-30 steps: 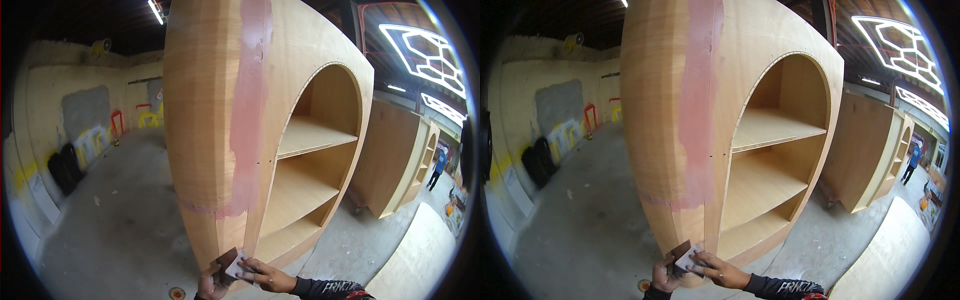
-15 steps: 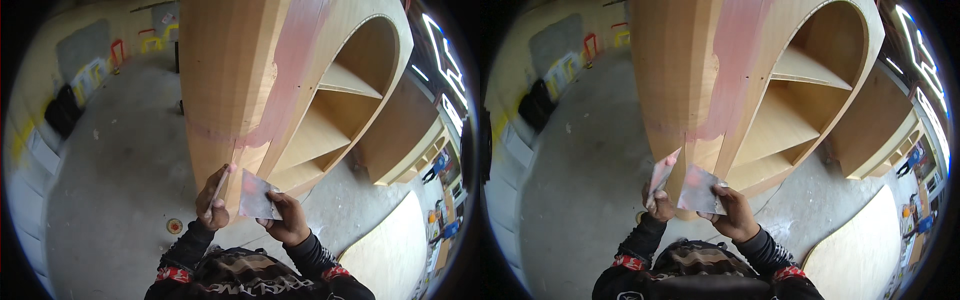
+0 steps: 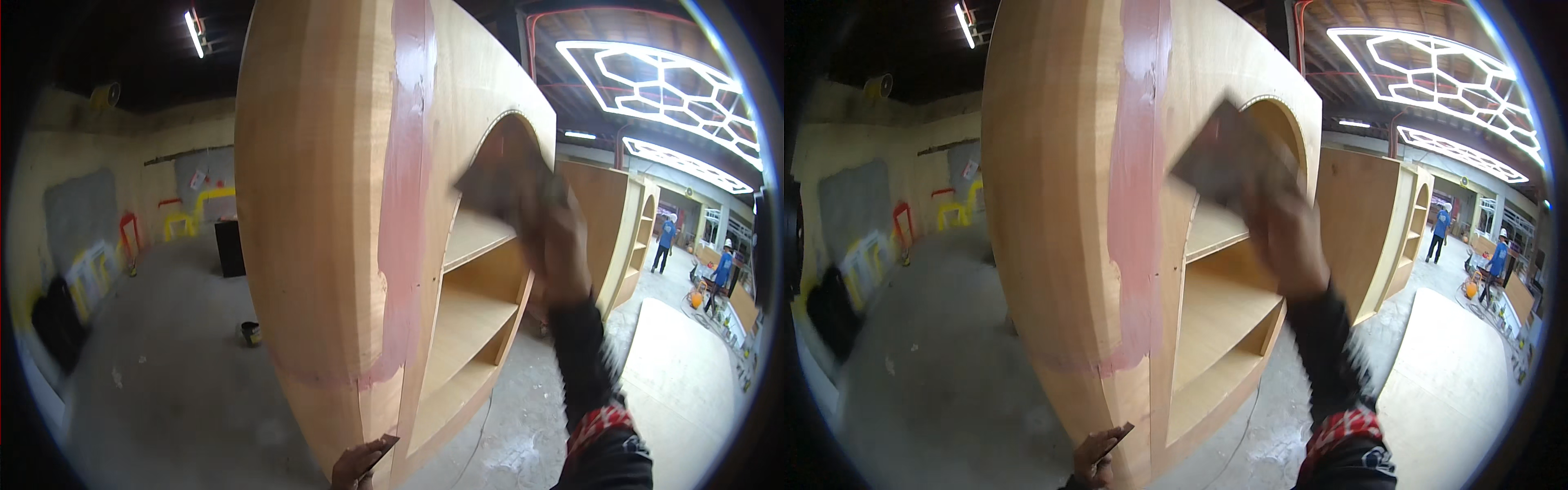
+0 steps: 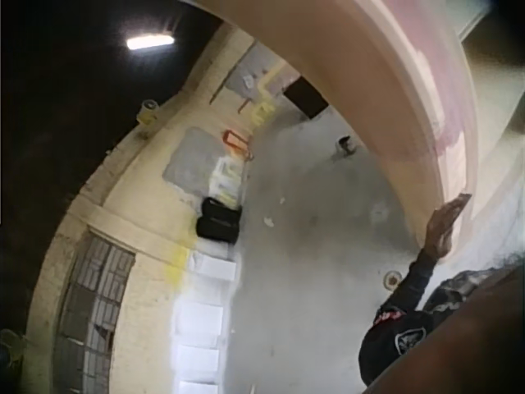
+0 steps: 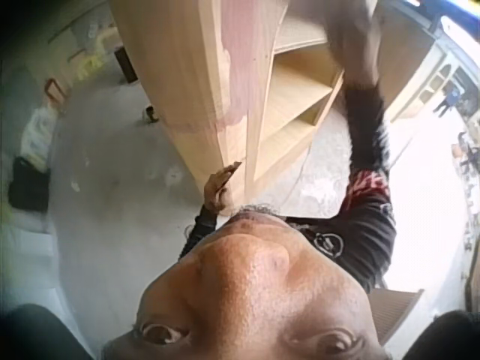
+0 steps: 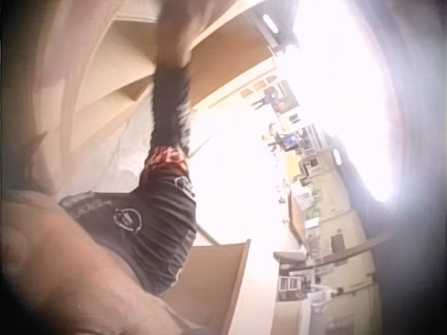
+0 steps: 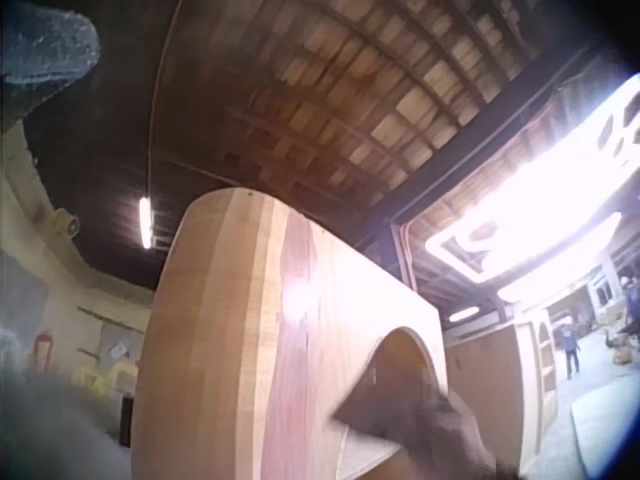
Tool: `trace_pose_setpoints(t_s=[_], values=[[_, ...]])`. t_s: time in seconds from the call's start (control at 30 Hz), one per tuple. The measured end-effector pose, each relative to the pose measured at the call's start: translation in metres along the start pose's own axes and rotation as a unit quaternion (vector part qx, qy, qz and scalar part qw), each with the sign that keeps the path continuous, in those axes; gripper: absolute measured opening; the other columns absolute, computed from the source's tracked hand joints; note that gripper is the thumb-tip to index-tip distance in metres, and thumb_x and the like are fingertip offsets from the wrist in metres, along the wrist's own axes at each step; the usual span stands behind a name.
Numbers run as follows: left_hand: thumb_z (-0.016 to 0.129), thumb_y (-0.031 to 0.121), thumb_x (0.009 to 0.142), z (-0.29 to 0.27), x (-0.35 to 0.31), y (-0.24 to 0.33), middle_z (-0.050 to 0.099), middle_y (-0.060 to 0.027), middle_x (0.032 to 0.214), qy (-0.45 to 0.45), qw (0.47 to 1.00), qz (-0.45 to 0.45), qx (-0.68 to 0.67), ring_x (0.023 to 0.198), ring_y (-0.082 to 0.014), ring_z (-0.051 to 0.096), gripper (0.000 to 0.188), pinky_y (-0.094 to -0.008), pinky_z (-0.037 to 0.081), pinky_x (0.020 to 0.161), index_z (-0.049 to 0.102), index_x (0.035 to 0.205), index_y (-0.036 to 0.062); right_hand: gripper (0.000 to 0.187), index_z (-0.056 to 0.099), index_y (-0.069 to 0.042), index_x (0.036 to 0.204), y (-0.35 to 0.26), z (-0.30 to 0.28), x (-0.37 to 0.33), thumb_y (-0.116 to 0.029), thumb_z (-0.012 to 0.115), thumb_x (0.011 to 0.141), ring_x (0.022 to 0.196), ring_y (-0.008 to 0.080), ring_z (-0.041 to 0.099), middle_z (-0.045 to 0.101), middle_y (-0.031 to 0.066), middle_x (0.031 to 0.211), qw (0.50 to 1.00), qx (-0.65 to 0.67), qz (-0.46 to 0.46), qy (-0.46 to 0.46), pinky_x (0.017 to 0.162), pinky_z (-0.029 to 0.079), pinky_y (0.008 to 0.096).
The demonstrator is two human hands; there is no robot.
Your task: Applying pink wood putty to the surface of a wooden furniture piece using a metal scraper.
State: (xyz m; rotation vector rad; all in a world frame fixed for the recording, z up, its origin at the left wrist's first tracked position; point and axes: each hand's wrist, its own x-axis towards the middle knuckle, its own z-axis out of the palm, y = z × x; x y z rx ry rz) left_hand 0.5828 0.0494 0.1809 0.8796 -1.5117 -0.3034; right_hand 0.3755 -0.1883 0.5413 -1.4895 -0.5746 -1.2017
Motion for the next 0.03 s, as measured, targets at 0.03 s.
trace_pose_setpoints(t_s=[0.03], values=[[0.049, 0.032, 0.102, -0.0058, 0.0078, -0.0025, 0.056, -0.0184, 0.138, -0.003, 1.0, 0.009, 0.003, 0.132, -0.0331, 0.05, 0.046, -0.0427, 0.034, 0.112, 0.047, 0.144, 0.0146, 0.031, 0.057, 0.002, 0.125, -0.0113, -0.0099, 0.0502, -0.001, 0.054, 0.095, 0.108, 0.0158, 0.058, 0.058, 0.0073, 0.12, 0.89, -0.436, -0.13, 0.019, 0.089, 0.05, 0.0287]])
